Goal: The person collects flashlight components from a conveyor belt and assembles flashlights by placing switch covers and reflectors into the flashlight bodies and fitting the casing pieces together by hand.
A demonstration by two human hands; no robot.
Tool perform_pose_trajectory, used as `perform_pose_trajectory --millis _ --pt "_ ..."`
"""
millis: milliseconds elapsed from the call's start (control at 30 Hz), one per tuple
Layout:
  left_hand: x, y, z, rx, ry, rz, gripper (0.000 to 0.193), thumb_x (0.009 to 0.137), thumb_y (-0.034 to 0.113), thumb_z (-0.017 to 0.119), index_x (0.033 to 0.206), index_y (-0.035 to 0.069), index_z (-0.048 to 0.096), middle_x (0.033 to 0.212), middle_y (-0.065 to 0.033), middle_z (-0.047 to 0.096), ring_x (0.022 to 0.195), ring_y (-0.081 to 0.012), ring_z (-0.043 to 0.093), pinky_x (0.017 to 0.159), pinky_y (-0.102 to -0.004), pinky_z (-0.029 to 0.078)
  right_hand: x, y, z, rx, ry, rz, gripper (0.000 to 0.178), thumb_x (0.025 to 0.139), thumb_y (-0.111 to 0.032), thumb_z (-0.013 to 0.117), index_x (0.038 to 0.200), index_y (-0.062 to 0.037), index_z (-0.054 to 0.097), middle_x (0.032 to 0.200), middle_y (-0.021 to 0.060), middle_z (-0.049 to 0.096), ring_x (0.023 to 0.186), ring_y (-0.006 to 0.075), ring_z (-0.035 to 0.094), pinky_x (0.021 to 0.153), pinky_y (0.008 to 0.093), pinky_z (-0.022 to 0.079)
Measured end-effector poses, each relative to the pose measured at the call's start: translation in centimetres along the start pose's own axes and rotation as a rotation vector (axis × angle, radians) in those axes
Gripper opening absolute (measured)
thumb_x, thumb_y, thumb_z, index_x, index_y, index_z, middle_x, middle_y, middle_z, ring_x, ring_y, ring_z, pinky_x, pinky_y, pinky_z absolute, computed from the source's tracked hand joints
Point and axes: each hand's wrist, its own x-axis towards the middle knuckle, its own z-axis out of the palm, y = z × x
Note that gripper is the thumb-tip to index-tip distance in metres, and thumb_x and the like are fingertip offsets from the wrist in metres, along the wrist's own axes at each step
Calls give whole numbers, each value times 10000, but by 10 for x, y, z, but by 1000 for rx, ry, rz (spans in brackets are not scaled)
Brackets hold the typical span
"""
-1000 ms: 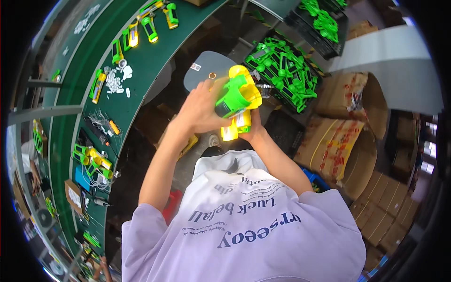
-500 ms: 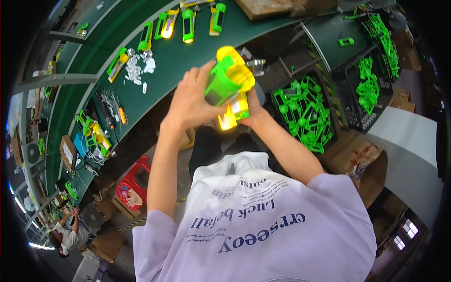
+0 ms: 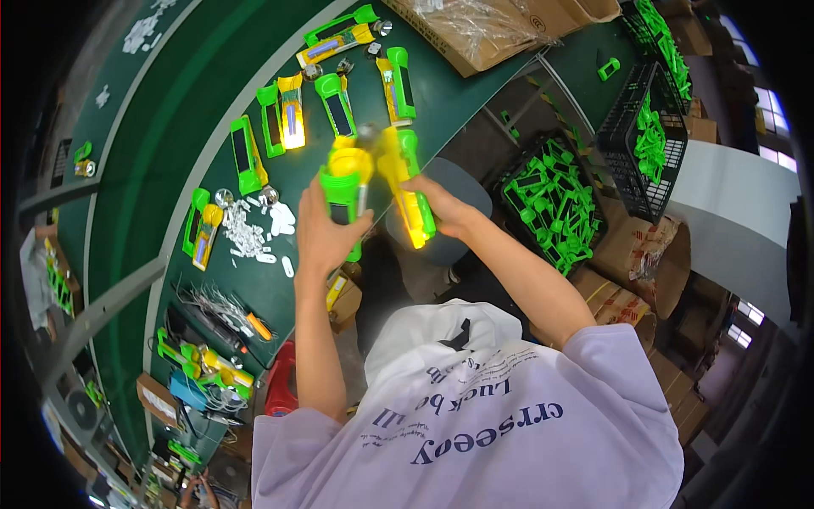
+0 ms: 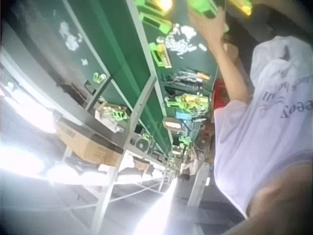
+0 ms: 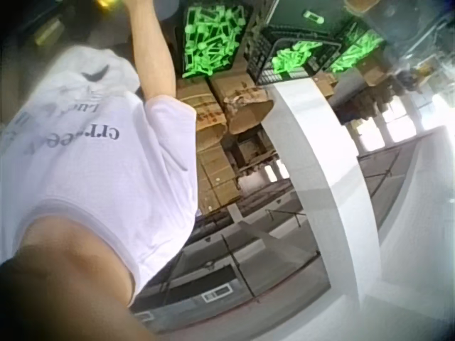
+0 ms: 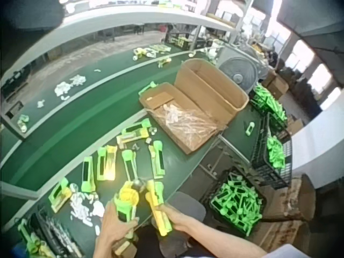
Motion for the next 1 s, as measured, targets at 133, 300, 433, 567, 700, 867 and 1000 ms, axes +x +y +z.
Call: perform_pose_trajectory --millis 133,300,433,567,700,867,1000 --pt "12 -48 -13 80 -92 -204 882 655 322 783 1387 39 379 1130 -203 526 1094 -384 509 933 -458 429 27 -9 17 -546 393 -235 910 724 -344 742 1402 5 246 1221 186 509 1069 314 570 914 398 471" --pt "10 -83 24 418 150 -280 975 634 394 797 1413 33 334 1148 -236 487 1065 -396 488 903 -498 417 48 -10 42 -1149 731 -442 1026 620 -320 787 1430 -5 242 1212 243 490 1133 376 521 939 418 454" --pt "5 -87 38 498 117 -281 1048 626 414 817 1450 51 281 1203 -217 441 1122 -372 444 911 -509 393 67 -4 39 -1393 832 -486 1054 584 -312 789 1434 -13 242 1101 201 488 1062 383 498 870 462 457" --pt "-1 -98 39 529 77 -335 1070 621 420 827 1460 60 270 1220 -205 435 1133 -361 437 912 -497 386 79 -3 33 -1489 845 -525 1080 570 -316 804 1437 -5 240 1104 184 476 1065 367 485 877 473 431" --pt "-2 -97 43 561 84 -368 1145 586 477 851 1475 74 253 1268 -193 423 1167 -347 422 907 -491 376 76 5 16 -1583 780 -612 1112 543 -336 824 1425 38 259 1070 176 473 1018 356 491 823 452 439" --pt "-7 -102 48 546 163 -357 1147 578 476 860 1476 74 269 1296 -171 422 1186 -340 414 927 -489 359 63 -6 -6 -1728 517 -654 1098 521 -310 822 1410 43 282 1069 191 476 1007 367 495 841 452 439" --pt "-5 -101 48 561 139 -361 1103 600 401 853 1479 77 271 1287 -163 436 1175 -335 427 947 -481 351 57 -25 -27 -1708 227 -673 1093 527 -282 816 1406 68 269 1080 222 478 1012 390 495 864 455 438"
